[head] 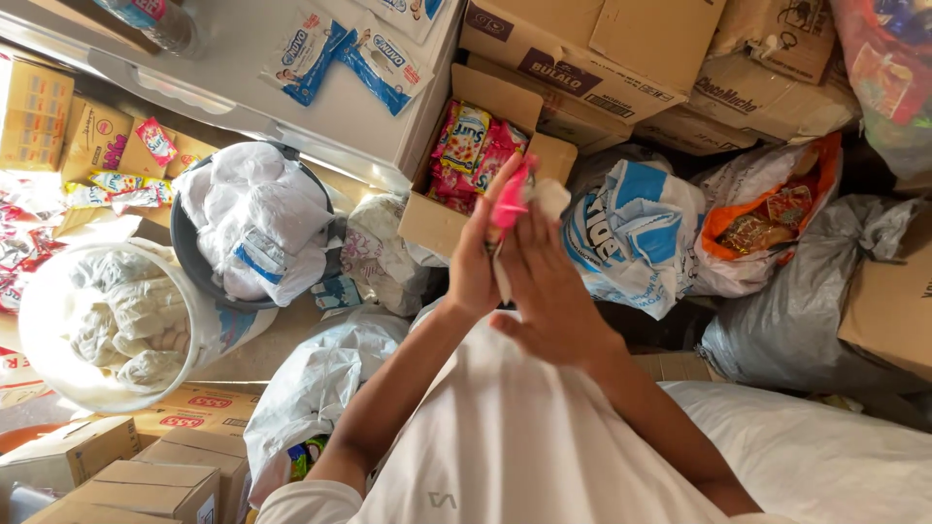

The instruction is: Bagging small detergent packets from a box into plastic bags

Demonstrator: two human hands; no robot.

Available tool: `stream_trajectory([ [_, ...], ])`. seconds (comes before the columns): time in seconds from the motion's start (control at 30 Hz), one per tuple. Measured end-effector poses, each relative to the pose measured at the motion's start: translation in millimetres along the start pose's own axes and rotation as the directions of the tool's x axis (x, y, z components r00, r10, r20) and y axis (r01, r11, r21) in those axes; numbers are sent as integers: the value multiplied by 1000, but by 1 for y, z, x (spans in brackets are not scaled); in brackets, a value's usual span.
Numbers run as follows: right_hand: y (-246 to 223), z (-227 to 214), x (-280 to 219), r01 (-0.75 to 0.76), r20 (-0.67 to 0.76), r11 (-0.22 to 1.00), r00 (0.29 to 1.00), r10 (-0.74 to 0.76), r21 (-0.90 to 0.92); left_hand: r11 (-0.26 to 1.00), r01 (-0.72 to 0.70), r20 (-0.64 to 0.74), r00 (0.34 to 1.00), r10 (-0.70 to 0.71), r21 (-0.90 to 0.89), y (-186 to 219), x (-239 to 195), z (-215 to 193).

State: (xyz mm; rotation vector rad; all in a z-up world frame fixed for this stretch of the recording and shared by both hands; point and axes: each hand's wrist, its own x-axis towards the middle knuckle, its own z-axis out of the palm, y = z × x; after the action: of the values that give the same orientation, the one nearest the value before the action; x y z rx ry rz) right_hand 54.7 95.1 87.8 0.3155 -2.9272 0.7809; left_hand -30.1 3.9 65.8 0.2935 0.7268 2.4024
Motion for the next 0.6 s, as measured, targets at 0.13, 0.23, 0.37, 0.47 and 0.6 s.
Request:
stream_trajectory([
  [0.13, 12, 8, 8, 4, -42, 927, 999, 12, 376, 877, -155, 90, 988, 128, 456, 15, 4, -2],
  [0.23, 3, 19, 11, 2, -145, 778, 983, 114, 629, 834, -215, 152, 976, 159, 508, 15, 13, -6],
  [0.37, -4, 21, 15, -46, -286, 682, 886, 366, 730, 954, -87, 52, 996, 75, 287, 15, 19, -16],
  [0.47, 35, 51, 5, 25, -269, 395, 772, 576, 918, 975, -88, -58, 993, 101, 202, 4, 21, -35],
  [0.6, 53, 58, 5, 214, -33, -158, 685, 728, 964, 967, -116, -127, 981, 147, 225, -15, 16, -54],
])
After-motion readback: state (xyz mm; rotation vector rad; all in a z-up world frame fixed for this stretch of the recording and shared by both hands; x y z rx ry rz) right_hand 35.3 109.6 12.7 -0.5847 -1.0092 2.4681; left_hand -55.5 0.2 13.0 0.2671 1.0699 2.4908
